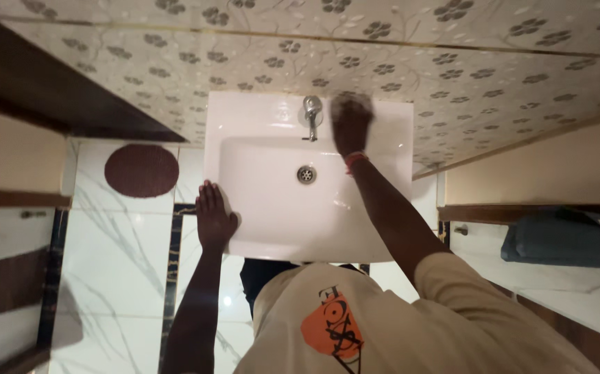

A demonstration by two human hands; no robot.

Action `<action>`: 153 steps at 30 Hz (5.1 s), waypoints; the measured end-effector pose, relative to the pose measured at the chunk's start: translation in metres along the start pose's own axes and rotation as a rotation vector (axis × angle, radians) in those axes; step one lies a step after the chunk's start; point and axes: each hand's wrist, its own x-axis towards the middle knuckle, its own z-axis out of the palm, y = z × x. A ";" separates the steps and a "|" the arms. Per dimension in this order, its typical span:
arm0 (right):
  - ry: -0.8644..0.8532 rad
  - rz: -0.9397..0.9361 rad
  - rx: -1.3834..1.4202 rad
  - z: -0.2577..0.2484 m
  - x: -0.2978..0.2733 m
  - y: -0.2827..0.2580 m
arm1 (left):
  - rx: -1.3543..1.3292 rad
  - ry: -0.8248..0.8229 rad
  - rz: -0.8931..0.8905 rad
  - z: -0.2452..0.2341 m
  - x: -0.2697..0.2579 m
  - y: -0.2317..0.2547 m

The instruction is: The person wipes the surfaces of the sink and the faucet with a cloth, then turns on the water and rinses their hands.

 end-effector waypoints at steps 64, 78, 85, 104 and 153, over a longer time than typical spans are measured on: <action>-0.402 0.190 -0.394 -0.222 -0.312 0.023 | -0.308 0.222 0.168 0.056 -0.006 -0.035; -0.778 -0.255 0.061 -0.056 -0.246 -0.235 | -0.287 0.136 0.264 0.061 -0.017 -0.031; -0.691 -0.432 -0.061 -0.090 -0.246 -0.105 | -0.221 0.154 0.345 0.049 -0.021 -0.024; -0.946 -0.382 0.256 -0.009 -0.218 -0.270 | -0.432 -0.010 0.295 0.034 -0.011 -0.031; -0.621 0.125 0.304 0.059 0.053 -0.119 | -0.342 0.150 0.013 0.014 -0.020 -0.016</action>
